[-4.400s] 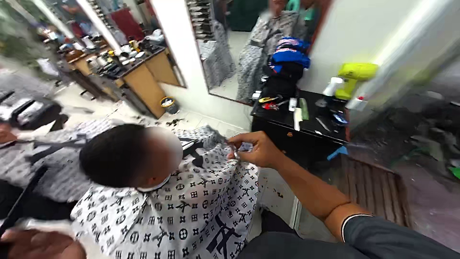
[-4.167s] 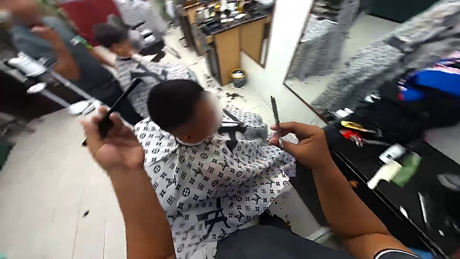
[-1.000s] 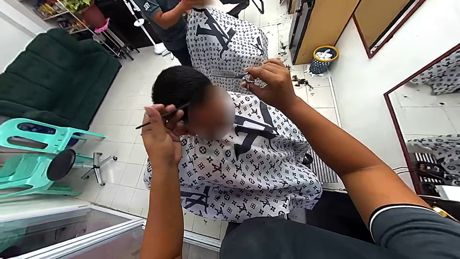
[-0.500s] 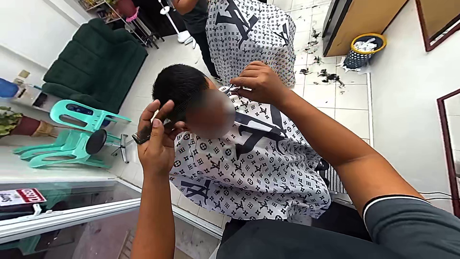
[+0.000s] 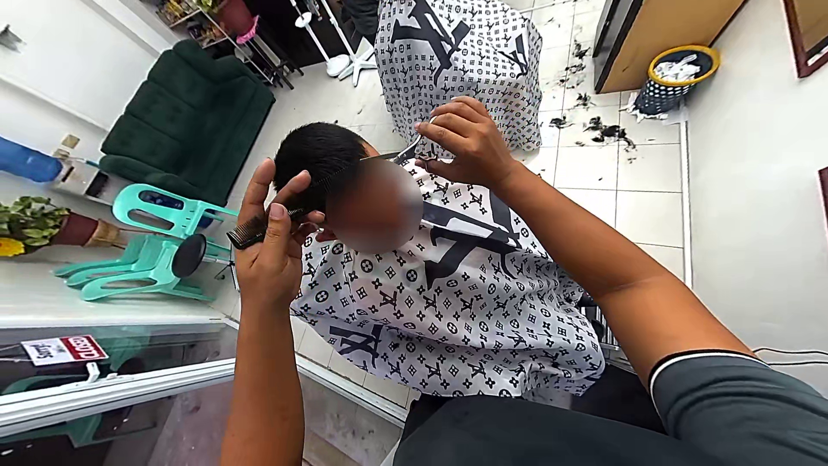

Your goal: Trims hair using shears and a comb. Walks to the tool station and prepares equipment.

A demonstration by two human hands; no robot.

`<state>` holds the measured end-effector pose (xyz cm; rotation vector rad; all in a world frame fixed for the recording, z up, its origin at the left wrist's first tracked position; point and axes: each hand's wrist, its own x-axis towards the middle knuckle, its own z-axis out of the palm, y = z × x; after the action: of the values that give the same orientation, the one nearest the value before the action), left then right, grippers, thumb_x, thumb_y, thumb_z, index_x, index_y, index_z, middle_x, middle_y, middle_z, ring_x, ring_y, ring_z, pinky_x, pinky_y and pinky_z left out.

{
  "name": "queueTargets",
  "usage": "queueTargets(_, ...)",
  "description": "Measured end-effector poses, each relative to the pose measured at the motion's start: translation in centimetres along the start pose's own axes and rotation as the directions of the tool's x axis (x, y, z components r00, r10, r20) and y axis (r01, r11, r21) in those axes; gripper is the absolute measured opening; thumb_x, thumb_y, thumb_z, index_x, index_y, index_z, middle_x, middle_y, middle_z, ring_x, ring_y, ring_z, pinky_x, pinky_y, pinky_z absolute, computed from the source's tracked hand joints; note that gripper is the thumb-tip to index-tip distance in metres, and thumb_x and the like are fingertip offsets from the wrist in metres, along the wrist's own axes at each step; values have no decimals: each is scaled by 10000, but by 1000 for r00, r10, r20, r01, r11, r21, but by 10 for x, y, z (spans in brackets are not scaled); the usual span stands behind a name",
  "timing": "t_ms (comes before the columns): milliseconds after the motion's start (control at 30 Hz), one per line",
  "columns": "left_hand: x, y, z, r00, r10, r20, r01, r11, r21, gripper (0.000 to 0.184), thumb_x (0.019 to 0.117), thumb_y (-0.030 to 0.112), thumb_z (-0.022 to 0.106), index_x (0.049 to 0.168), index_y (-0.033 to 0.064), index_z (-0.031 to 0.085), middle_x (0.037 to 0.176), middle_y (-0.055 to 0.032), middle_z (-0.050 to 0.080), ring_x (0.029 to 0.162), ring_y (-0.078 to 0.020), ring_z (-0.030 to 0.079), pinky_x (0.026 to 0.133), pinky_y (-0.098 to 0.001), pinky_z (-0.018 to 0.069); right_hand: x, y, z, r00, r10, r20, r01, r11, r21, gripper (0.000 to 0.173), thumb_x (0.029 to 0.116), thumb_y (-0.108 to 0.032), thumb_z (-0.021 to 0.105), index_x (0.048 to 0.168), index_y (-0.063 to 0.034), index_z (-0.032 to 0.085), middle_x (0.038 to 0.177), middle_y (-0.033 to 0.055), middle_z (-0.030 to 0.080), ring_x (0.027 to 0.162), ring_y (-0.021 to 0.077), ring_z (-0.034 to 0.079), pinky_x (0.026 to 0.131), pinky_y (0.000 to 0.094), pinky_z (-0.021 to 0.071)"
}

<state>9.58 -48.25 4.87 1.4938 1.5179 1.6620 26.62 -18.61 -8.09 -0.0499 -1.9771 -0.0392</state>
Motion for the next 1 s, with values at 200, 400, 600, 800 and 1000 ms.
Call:
queueTargets(200,1,2,3,1000,10,2,-10,1000,-11,440,1100,203,409,1536,162,370,1376,-13,644,1051,-137,701,891,-283,591,5,-5,2,997,-55,-48,58,997,54,243,997,-211,654,1173,-73,749,908,115,751,943,275,725,1053,461,487)
queueTargets(400,1,2,3,1000,16,10,-16,1000,-4,439,1100,209,420,1534,167,376,1378,-14,645,1048,-138,704,891,-285,594,3,-3,0,999,-41,10,41,998,45,367,979,-344,662,1247,-101,723,1007,111,749,1054,281,695,1083,468,454)
queueTargets(600,1,1,4,1000,14,0,-14,1000,-4,440,1102,192,403,1538,147,364,1385,-24,638,1049,-140,702,887,-282,592,2,-3,1,999,-39,-16,39,997,60,326,988,-313,668,1207,-82,740,953,115,752,985,271,717,1075,468,471)
queueTargets(800,2,2,5,1000,9,-4,-9,1000,10,439,1101,189,397,1536,145,362,1387,-17,639,1052,-140,703,894,-287,590,0,-2,3,999,-39,-34,41,998,49,287,1007,-286,653,1188,-86,750,884,113,746,906,267,726,1060,469,480)
queueTargets(1000,2,3,6,1000,12,-2,-12,999,32,434,1105,192,381,1535,142,349,1394,-10,632,1055,-133,699,899,-288,587,-1,-2,1,999,-39,-16,39,998,54,294,1009,-289,648,1192,-82,748,873,114,742,887,268,721,1066,486,467)
